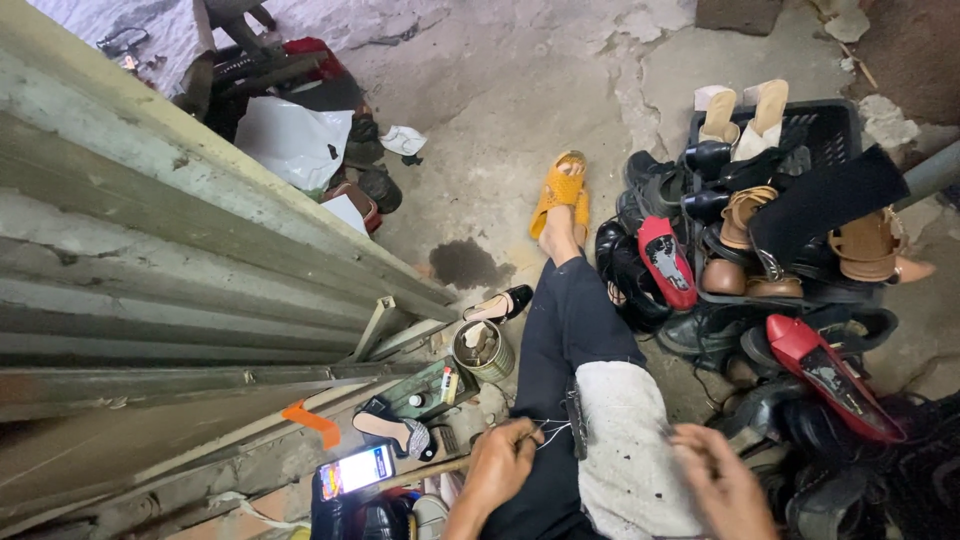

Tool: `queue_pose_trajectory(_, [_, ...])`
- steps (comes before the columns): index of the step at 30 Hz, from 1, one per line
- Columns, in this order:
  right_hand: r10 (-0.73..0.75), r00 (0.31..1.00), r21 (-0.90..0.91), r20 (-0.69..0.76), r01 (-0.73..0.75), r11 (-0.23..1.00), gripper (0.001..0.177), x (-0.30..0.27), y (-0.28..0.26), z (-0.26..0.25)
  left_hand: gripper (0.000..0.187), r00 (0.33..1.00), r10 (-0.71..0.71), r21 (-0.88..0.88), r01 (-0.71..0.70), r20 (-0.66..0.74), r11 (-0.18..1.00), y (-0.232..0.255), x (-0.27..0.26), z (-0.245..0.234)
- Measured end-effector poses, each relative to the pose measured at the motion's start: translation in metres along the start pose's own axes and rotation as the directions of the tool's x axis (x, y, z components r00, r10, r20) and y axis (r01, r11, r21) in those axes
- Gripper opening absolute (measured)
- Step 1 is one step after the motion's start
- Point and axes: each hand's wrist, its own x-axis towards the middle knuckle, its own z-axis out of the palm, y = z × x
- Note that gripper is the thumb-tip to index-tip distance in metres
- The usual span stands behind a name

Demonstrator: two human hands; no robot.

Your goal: The person sits on the floor and sews a black sandal using a needle and white thread. The sandal is placed on a white cloth on their lap, and they repeatedly pull the thread through the sole to stitch it.

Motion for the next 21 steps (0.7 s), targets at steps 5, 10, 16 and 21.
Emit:
queue_pose_trajectory(5, [0.083,0.948,-0.131,0.308,-0.044,0.99,0.064,-0.003,-0.036,0.062,0.018,0.999,-0.041,0.204,0.033,0.034,0.978,-0.01,-0.011,-0.002])
queue_pose_trajectory(10, [0.27,0.862,-0.659,0.429,0.094,0.747,0.06,-0.004,-0.015,0.094,0.032,0.988,-0.155,0.199,0.149,0.011,0.969,-0.024,-0.014,0.003])
queue_pose_trajectory(16, [0.091,0.939,-0.324,0.33,0.022,0.946,0.027,-0.014,-0.015,0.047,0.041,0.992,-0.126,0.111,0.126,-0.009,0.986,-0.02,0.014,0.029])
queue_pose_trajectory(21, [-0.204,0.975,-0.197,0.088,0.218,0.956,0.044,-0.013,0.0,0.038,0.059,0.996,-0.065,0.33,0.082,-0.06,0.94,-0.039,0.03,0.056])
